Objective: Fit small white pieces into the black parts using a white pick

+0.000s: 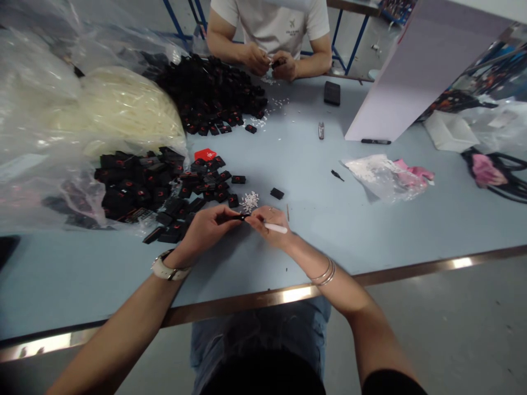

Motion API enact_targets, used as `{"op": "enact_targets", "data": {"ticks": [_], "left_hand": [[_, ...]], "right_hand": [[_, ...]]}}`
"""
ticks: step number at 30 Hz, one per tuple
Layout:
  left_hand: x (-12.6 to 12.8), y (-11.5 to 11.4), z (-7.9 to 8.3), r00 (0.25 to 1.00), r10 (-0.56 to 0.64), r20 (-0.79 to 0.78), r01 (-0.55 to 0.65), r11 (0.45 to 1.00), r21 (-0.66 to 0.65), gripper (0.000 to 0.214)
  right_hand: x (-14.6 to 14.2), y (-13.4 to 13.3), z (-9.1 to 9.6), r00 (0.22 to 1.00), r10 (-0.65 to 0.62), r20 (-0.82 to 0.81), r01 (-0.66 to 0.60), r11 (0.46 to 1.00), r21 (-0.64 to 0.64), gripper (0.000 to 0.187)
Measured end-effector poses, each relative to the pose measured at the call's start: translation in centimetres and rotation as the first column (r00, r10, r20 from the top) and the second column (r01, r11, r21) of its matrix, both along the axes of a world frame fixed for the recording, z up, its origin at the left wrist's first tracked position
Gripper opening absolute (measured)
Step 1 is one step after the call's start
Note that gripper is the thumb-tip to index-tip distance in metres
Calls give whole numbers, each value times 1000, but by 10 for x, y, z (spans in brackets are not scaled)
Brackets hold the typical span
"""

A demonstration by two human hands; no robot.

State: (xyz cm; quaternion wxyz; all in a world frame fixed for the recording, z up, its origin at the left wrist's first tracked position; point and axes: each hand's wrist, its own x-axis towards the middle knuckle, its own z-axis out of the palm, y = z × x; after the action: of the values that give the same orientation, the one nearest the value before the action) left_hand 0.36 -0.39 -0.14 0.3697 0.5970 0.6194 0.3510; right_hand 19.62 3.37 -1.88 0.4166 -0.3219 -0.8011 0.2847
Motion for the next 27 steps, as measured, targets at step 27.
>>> {"op": "enact_targets", "data": {"ticks": [27], "left_hand": [[-6, 3, 4, 968, 77, 238, -36, 984, -174, 35]], "right_hand": [[-1, 3, -1, 976, -194, -104, 175, 971, -163, 44]]}}
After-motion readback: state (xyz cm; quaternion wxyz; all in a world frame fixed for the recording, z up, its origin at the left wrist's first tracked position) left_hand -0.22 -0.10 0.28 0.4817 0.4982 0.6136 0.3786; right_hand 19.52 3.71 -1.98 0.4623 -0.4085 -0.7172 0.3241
